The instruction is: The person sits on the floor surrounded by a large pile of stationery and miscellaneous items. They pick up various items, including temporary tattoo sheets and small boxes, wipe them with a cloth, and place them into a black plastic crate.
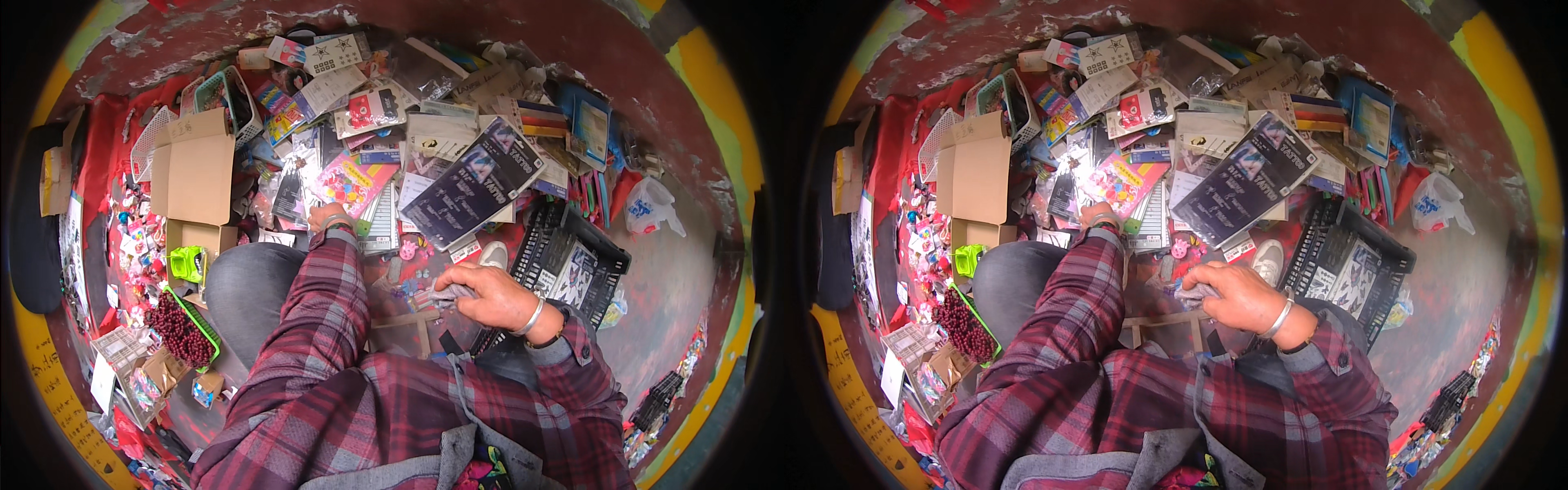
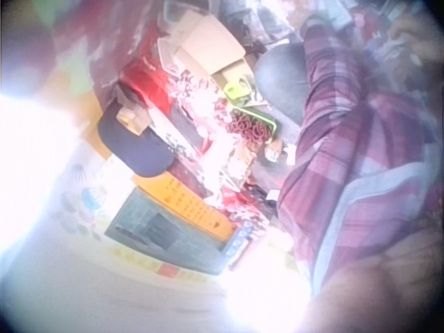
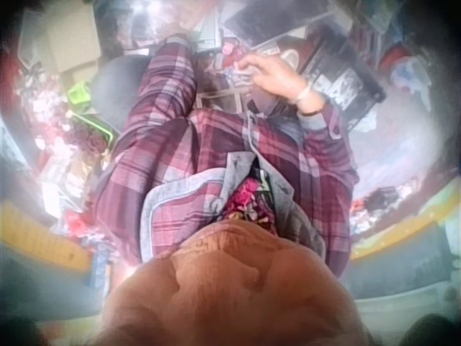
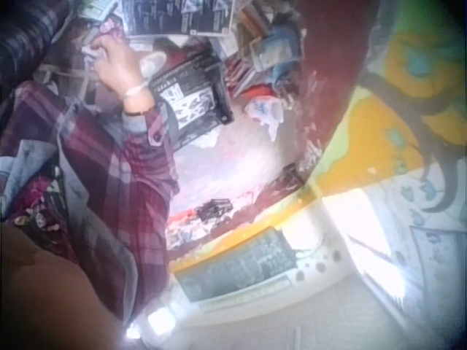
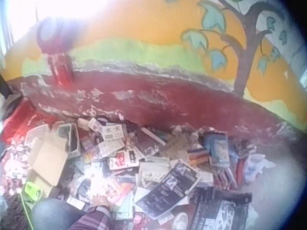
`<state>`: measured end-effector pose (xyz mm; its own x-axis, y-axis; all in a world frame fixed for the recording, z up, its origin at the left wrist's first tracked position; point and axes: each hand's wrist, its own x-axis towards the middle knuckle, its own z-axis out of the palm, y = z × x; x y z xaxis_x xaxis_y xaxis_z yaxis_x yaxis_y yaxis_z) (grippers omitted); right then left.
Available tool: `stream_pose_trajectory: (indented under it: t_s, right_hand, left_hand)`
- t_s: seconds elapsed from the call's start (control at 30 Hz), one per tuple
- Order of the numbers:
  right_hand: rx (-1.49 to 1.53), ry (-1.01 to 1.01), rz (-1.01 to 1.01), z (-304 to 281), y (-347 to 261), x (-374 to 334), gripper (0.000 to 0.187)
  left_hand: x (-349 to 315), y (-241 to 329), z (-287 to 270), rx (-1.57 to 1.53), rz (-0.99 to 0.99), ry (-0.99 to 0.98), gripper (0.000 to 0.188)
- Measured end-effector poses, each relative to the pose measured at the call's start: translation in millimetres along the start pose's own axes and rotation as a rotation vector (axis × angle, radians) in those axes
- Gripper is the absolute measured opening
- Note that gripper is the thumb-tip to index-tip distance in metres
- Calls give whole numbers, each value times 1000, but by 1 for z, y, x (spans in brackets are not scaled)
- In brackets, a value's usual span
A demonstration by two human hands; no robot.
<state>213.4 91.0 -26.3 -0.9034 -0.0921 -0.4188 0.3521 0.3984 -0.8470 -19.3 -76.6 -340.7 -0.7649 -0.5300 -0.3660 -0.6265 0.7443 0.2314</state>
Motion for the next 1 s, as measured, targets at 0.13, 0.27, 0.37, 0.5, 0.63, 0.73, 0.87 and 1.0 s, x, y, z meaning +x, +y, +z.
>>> stream_pose_trajectory:
  t_s: [0.13,0.27,0.37,0.5,0.63,0.73,0.87,1.0]
  right_hand:
    - [9,25,-31,1,0,0,32]
    - [16,93,-26,2,1,-5,32]
    - [21,29,-95,0,-3,-2,32]
    - [-4,112,-91,3,2,-9,32]
    - [-19,92,-92,3,0,-10,32]
    - [-56,160,-158,5,6,-10,32]
    - [-54,128,-130,4,2,-14,30]
    - [-105,145,-194,5,0,-17,30]
  left_hand:
    - [1,4,-6,-74,61,-148,41]
    - [5,21,-8,-143,321,-314,46]
    - [85,-12,45,-461,182,-506,47]
    - [38,52,10,226,911,-604,39]
    - [46,64,8,269,811,-618,31]
    - [15,95,-33,505,992,-529,28]
    - [6,118,-82,765,1266,-355,30]
    - [10,126,-126,710,1321,-213,28]
